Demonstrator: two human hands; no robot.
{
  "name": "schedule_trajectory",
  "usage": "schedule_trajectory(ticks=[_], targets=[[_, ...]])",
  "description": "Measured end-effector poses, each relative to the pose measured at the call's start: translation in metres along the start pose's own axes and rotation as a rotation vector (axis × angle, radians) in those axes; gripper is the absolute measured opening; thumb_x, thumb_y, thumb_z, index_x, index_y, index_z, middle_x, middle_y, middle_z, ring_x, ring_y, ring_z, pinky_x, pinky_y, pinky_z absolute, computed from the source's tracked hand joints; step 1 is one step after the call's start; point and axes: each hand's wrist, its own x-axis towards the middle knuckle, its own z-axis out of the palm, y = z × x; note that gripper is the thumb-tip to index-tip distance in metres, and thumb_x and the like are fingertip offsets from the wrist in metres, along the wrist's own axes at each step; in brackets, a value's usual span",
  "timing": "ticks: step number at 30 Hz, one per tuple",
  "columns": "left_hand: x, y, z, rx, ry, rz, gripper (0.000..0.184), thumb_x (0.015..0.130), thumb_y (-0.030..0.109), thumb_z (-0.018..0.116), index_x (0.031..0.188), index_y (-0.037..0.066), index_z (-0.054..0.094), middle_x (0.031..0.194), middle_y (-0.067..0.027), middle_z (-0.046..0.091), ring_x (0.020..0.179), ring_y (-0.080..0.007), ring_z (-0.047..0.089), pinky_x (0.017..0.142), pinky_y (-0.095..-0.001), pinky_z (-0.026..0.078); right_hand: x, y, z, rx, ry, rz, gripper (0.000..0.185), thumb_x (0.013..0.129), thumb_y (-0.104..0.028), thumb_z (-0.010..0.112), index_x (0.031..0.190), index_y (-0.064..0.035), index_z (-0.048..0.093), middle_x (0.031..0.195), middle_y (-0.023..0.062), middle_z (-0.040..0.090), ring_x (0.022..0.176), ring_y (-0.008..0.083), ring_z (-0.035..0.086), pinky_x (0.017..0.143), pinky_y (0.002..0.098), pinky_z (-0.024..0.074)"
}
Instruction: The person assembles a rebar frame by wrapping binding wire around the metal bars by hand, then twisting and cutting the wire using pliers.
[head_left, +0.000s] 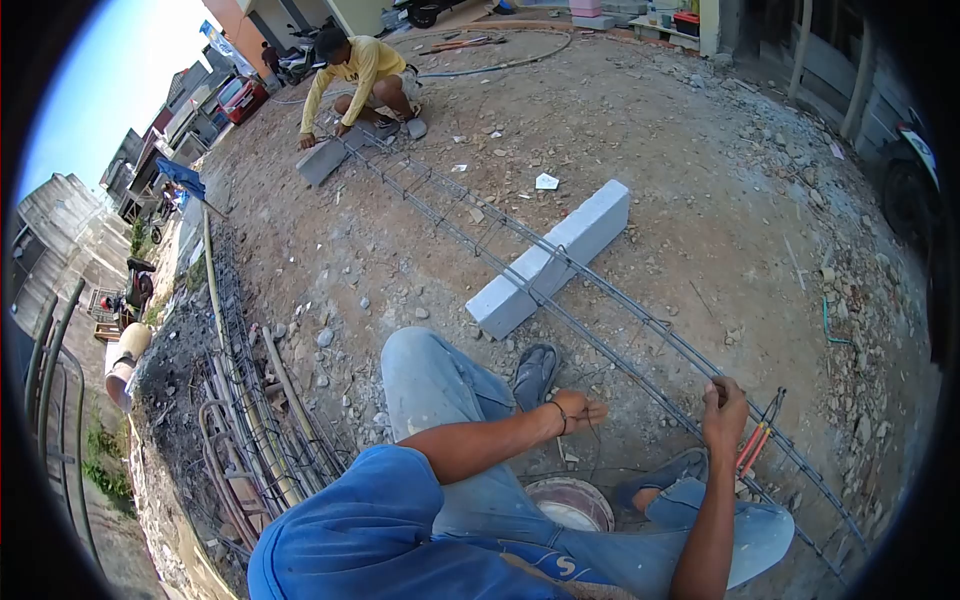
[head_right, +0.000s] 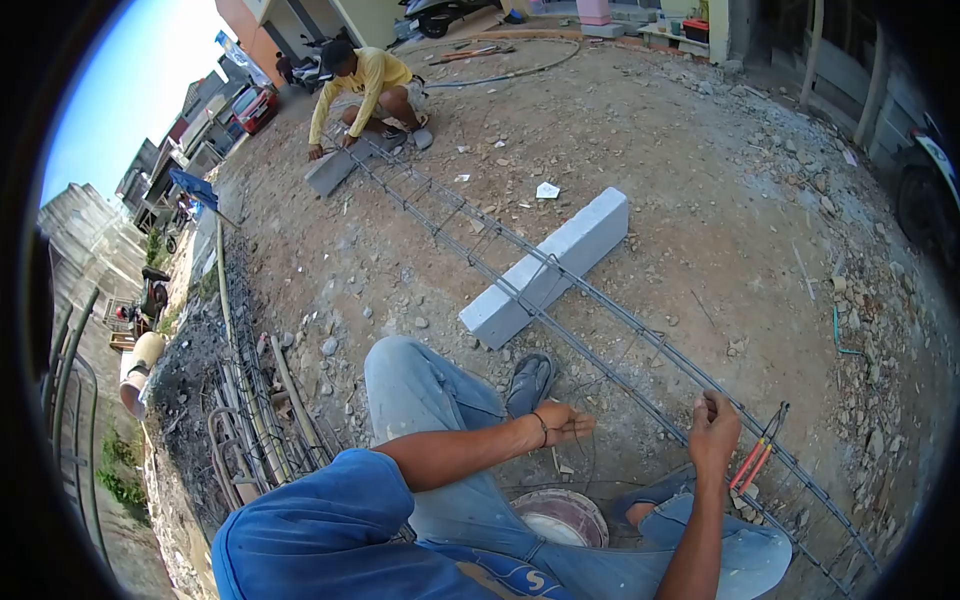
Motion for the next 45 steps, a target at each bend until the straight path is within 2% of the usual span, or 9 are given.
schedule_trajectory(ticks=[3,11,14,17,20,25,28,34,45], targets=[[0.005,0.002,0.02,0.171,-0.108,0.085,0.028,0.103,0.003,0.044,0.128,-0.009,0.044,0.13,-0.0292,0.061,0.126,-0.0393,0.059,0.099,-0.0459,0.056,-0.043,-0.011,0.067,0.204,-0.239,0.131,0.025,0.098,-0.015,0.062,0.105,0.0084,0.07,0.083,0.0165,0.073,0.071,0.0207,0.071,0.066,0.0357,0.0549],[0.007,-0.004,0.039,0.12,-0.079,0.342,0.021,0.1,0.006,0.055,0.116,-0.007,0.052,0.112,-0.0265,0.07,0.114,-0.0343,0.067,0.089,-0.0411,0.058,-0.095,-0.024,0.153,0.353,-0.344,0.391,0.023,0.103,-0.013,0.053,0.101,0.0037,0.068,0.062,0.0015,0.054,0.05,0.0108,0.05,0.045,0.0294,0.0422],[0.011,0.0,0.039,0.327,-0.014,0.547,0.015,0.095,0.009,0.063,0.104,-0.002,0.059,0.104,-0.0224,0.073,0.095,-0.0277,0.072,0.076,-0.0379,0.059,-0.086,0.003,0.158,0.442,-0.321,0.436,0.022,0.102,-0.012,0.053,0.1,0.0037,0.069,0.061,0.0005,0.053,0.051,0.0105,0.05,0.045,0.029,0.041],[-0.006,0.0,0.04,0.727,0.147,0.859,0.018,0.089,0.017,0.073,0.086,0.0,0.07,0.081,-0.011,0.075,0.069,-0.0158,0.069,0.063,-0.0327,0.054,-0.082,0.036,0.16,0.125,-0.251,0.253,0.021,0.101,-0.011,0.054,0.099,0.0041,0.07,0.063,0.004,0.06,0.051,0.0108,0.051,0.047,0.0283,0.0416],[-0.015,-0.003,0.044,0.932,0.21,0.932,0.024,0.088,0.02,0.076,0.073,0.001,0.072,0.067,-0.0064,0.071,0.062,-0.0124,0.065,0.059,-0.031,0.05,-0.083,0.037,0.16,0.003,-0.295,0.296,0.02,0.1,-0.009,0.055,0.097,0.0046,0.07,0.068,0.0093,0.067,0.051,0.0115,0.054,0.048,0.0289,0.0428],[0.001,0.0,0.058,0.893,0.141,0.818,0.027,0.088,0.02,0.077,0.07,0.001,0.071,0.064,-0.0055,0.069,0.054,-0.0131,0.061,0.054,-0.0312,0.048,-0.09,0.026,0.158,0.361,-0.291,0.464,0.022,0.1,-0.004,0.052,0.108,0.0051,0.07,0.079,0.0133,0.072,0.052,0.0138,0.059,0.047,0.0286,0.0456],[0.011,0.002,0.062,0.437,0.014,0.4,0.022,0.093,0.017,0.074,0.077,0.003,0.068,0.071,-0.0076,0.069,0.056,-0.0147,0.062,0.052,-0.0272,0.049,-0.09,0.029,0.155,0.453,-0.266,0.502,0.02,0.099,-0.003,0.055,0.108,0.0034,0.072,0.075,0.0118,0.071,0.05,0.014,0.061,0.046,0.0279,0.0462],[0.055,-0.001,0.03,0.344,0.119,0.079,0.016,0.093,0.02,0.075,0.084,0.008,0.069,0.076,-0.0037,0.069,0.065,-0.0172,0.065,0.063,-0.0317,0.056,-0.095,0.038,0.157,0.477,-0.323,0.573,0.022,0.099,-0.007,0.059,0.111,0.0071,0.07,0.071,0.0104,0.069,0.049,0.0136,0.06,0.045,0.0292,0.0458],[0.056,-0.002,0.033,0.212,0.073,0.162,0.007,0.097,0.01,0.067,0.102,0.005,0.066,0.094,-0.0086,0.071,0.076,-0.0193,0.067,0.071,-0.0334,0.058,-0.061,0.017,0.18,0.533,-0.342,0.632,0.016,0.099,-0.009,0.058,0.093,0.0026,0.068,0.067,0.0106,0.066,0.045,0.0132,0.052,0.04,0.0296,0.0393]])
